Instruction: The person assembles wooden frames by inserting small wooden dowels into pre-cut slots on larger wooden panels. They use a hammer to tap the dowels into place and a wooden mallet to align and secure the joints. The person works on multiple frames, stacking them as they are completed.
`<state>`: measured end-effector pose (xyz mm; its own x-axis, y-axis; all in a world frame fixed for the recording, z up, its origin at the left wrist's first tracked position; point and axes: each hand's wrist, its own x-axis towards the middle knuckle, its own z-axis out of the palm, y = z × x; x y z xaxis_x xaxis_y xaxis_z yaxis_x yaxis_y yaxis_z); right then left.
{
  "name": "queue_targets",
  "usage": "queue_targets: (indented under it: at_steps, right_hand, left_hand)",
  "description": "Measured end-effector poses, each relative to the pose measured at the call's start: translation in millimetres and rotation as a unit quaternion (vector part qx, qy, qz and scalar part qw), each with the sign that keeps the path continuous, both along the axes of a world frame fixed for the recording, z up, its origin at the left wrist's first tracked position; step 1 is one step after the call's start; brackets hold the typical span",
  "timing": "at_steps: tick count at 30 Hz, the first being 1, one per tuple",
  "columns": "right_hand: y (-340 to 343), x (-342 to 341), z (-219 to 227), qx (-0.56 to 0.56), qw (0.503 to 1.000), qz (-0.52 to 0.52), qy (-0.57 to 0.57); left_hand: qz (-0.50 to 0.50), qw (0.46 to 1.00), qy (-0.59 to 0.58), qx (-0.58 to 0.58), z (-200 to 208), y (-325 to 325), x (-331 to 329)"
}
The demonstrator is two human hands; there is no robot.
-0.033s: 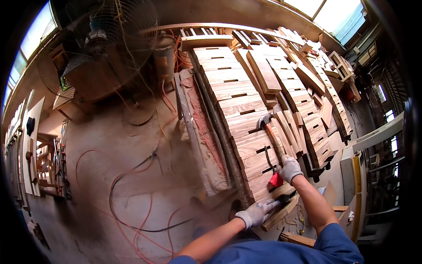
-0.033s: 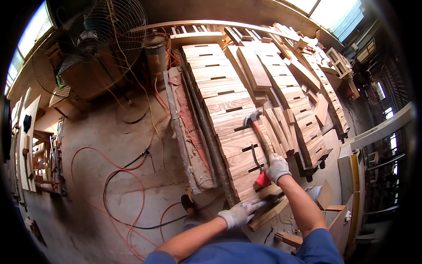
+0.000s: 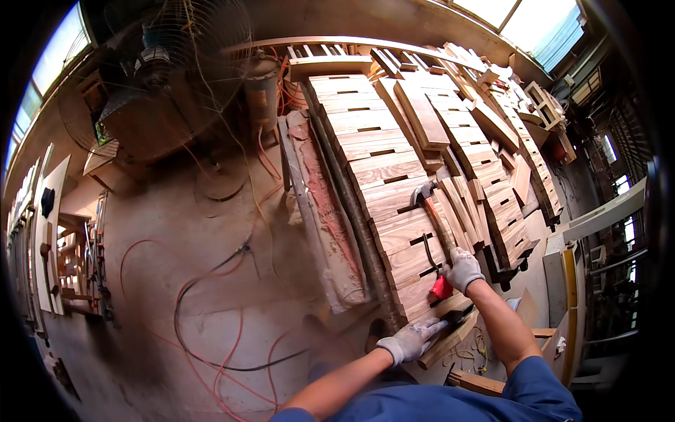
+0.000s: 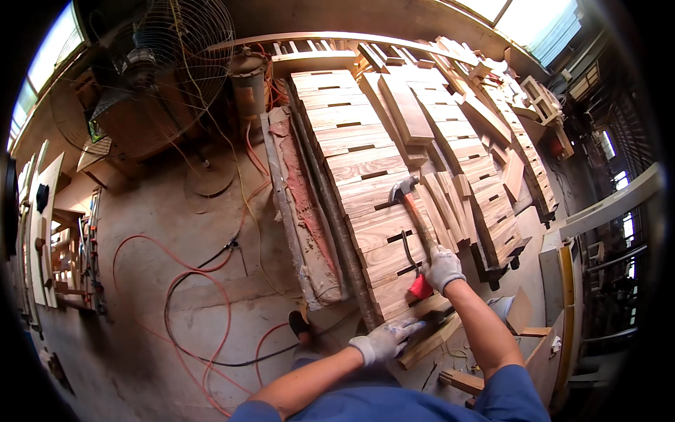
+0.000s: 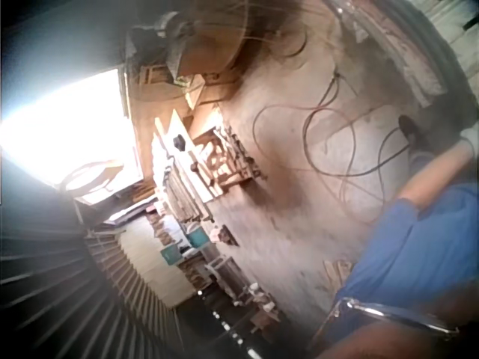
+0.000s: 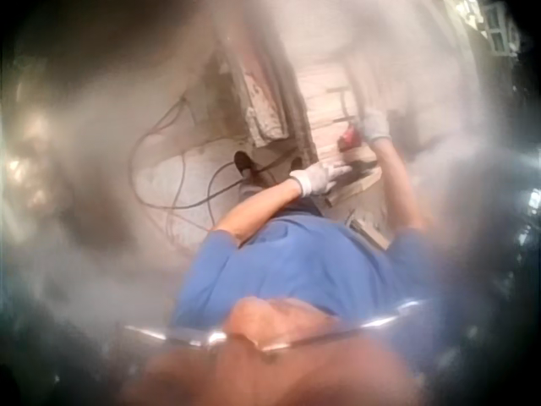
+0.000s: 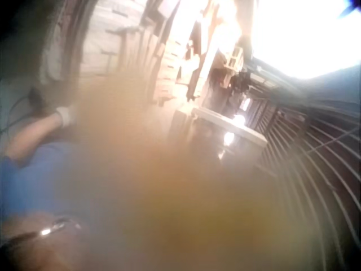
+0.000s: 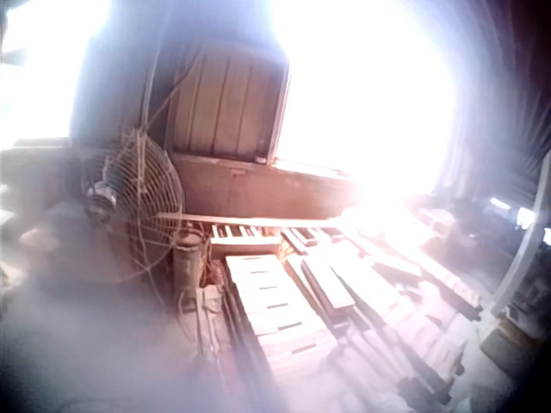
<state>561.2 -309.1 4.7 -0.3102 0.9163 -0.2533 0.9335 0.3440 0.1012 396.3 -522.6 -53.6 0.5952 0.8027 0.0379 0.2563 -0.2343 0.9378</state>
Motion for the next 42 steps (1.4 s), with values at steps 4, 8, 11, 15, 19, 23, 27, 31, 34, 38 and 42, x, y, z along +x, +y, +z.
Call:
queue_targets:
  at_steps: [4,8,11,15,19,23,27,31,34,38,42]
  right_hand:
    - [-0.4,-8.1,4.6,-0.019,1.000,-0.017,-0.011]
    - [0.1,-6.1,3.5,-0.026,0.999,-0.019,-0.015]
    - [-0.4,-3.9,2.3,-0.023,0.999,-0.013,-0.020]
    - [-0.7,-4.9,3.0,-0.035,0.999,-0.020,-0.011]
    - [-0.7,-3.0,0.5,-0.021,1.000,-0.011,-0.007]
    - [-3.5,-3.4,0.6,-0.008,1.000,-0.003,-0.010]
    - [-3.1,-13.9,8.7,-0.030,0.999,-0.023,-0.020]
    - [-4.7,-9.1,5.8,-0.013,1.000,-0.017,-0.020]
    - [-5.0,-9.1,5.0,-0.014,0.999,-0.019,-0.022]
    - [-5.7,-8.9,4.2,-0.013,0.999,-0.022,-0.023]
    - [-5.9,-9.1,3.8,-0.019,0.999,-0.023,-0.031]
  left_hand:
    - [0.005,1.000,-0.020,0.000,-4.2,-1.0,-1.3]
    - [0.006,0.999,-0.031,0.004,-10.3,-0.2,2.0]
    - [0.006,0.999,-0.032,0.004,-10.6,-0.1,2.8]
    - [0.009,0.999,-0.038,0.013,-12.4,-0.1,2.3]
    - [0.012,0.999,-0.039,0.010,-10.9,-1.5,1.6]
    - [0.019,0.999,-0.046,0.019,-13.2,-2.0,2.0]
    - [0.019,0.999,-0.048,0.019,-11.1,-0.9,-0.7]
    - [0.021,0.998,-0.058,0.020,-11.0,-1.2,-0.5]
    - [0.022,0.998,-0.062,0.024,-12.9,-0.8,0.4]
    - [0.022,0.998,-0.061,0.021,-12.3,-0.4,0.7]
    - [0.019,0.998,-0.059,0.014,-12.0,0.4,0.6]
